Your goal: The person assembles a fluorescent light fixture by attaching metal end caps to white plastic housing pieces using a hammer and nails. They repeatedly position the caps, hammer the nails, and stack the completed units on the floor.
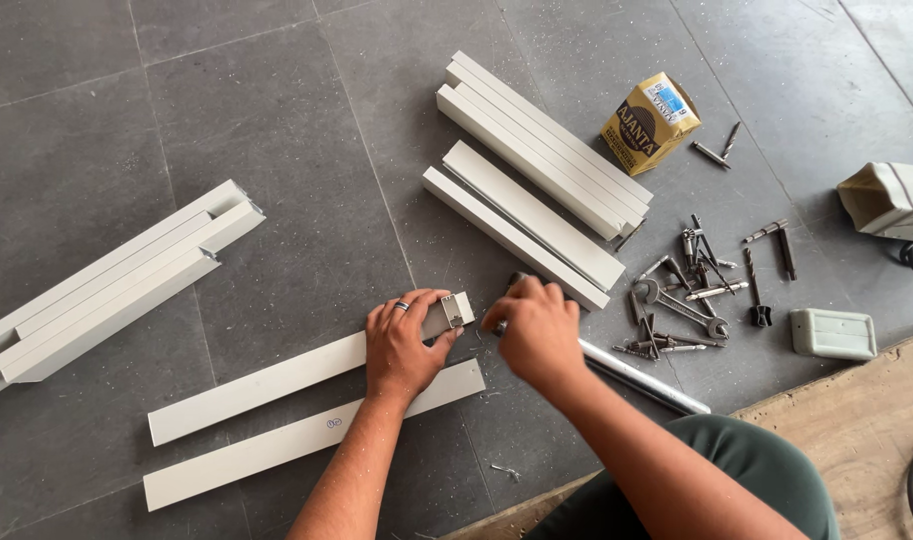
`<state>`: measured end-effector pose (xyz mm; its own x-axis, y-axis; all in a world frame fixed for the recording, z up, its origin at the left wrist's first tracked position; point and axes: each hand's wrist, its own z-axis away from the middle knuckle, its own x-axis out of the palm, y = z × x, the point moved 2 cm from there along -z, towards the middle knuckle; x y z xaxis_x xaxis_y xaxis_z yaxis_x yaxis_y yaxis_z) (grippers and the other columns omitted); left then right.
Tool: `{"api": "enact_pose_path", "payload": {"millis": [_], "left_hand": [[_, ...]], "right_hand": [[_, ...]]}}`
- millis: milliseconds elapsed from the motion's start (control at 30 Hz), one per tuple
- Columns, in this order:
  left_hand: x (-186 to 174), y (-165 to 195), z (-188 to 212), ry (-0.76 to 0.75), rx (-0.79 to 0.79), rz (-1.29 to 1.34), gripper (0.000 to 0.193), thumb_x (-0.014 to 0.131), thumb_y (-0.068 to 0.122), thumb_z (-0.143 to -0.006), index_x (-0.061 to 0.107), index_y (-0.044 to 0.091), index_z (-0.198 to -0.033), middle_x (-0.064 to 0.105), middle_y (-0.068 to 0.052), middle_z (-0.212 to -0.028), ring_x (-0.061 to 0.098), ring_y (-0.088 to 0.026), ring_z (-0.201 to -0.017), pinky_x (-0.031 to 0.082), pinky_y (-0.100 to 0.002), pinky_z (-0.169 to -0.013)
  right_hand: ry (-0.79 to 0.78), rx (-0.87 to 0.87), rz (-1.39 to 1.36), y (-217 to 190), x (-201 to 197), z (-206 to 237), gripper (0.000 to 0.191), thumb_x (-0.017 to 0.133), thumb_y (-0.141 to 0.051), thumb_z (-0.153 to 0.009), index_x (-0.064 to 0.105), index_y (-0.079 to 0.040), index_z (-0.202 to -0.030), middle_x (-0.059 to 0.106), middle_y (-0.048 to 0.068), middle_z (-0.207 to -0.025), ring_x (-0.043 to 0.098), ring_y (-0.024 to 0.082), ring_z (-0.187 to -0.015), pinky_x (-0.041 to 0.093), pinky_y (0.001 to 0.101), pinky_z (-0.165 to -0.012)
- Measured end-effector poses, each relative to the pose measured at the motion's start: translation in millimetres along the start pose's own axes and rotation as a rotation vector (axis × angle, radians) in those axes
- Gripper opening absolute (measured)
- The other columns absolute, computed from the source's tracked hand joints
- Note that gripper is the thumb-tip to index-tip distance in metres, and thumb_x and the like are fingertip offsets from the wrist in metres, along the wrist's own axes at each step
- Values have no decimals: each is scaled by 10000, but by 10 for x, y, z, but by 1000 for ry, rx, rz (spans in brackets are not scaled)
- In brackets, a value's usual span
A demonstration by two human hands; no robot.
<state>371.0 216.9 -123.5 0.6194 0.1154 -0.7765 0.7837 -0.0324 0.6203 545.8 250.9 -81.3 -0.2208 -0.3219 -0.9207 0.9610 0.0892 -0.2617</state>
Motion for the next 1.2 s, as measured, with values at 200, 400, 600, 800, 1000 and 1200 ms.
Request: {"api": "enact_pose_path", "payload": {"millis": [200, 400, 600, 800, 1000, 1200], "left_hand": [[-40, 36, -22, -17, -7, -4, 493, 853, 349, -764, 680, 216, -1206, 691, 24, -1215, 608, -214, -1185, 350, -454, -1096], [-33, 98, -58, -38, 3, -61, 490, 854, 339, -753, 682, 221, -1197, 689, 35, -1186, 611, -206, -1144, 368, -442, -1047], [-27, 55, -71, -15, 24, -43, 474, 867, 330, -746, 692, 213, -1171, 699, 37, -1170, 624, -203, -1130, 391, -416, -1044], [0, 24, -46, 3, 31, -32, 479, 879, 330, -734, 698, 205, -1159, 711, 34, -1162, 632, -209, -1127, 393, -427, -1047], [2, 8, -56, 1, 32, -31, 485, 877, 344, -739, 696, 205, -1167, 711, 35, -1168, 633, -207, -1136, 392, -430, -1046], [15, 20, -53, -16, 16, -30, 480, 879, 342, -742, 693, 215, -1166, 710, 39, -1170, 630, -206, -1139, 389, -431, -1051]], "right_hand": [[52, -56, -142, 96, -67, -65, 351, 666, -29, -839, 804, -249, -1075, 640, 51, -1198, 577, 282, -1132, 479, 420, -974], [101, -124, -229, 135, -102, -167, 269, 717, -111, -852, 794, -224, -1083, 655, 69, -1099, 600, 275, -1074, 502, 415, -960], [10, -82, -93, 22, 9, -245, 154, 789, -369, -812, 831, -261, -914, 668, 11, -977, 584, 238, -1027, 430, 425, -919], [5, -128, -38, 13, 142, -326, 99, 743, -297, -844, 827, -266, -885, 666, -19, -980, 594, 229, -1012, 427, 425, -893], [-84, -129, -45, 111, 154, -386, 131, 729, -356, -857, 821, -282, -915, 654, 4, -996, 594, 235, -1048, 442, 424, -911], [-19, -168, -30, 109, 166, -356, 137, 689, -257, -869, 821, -279, -898, 661, -19, -998, 605, 220, -1030, 445, 420, -901]]}}
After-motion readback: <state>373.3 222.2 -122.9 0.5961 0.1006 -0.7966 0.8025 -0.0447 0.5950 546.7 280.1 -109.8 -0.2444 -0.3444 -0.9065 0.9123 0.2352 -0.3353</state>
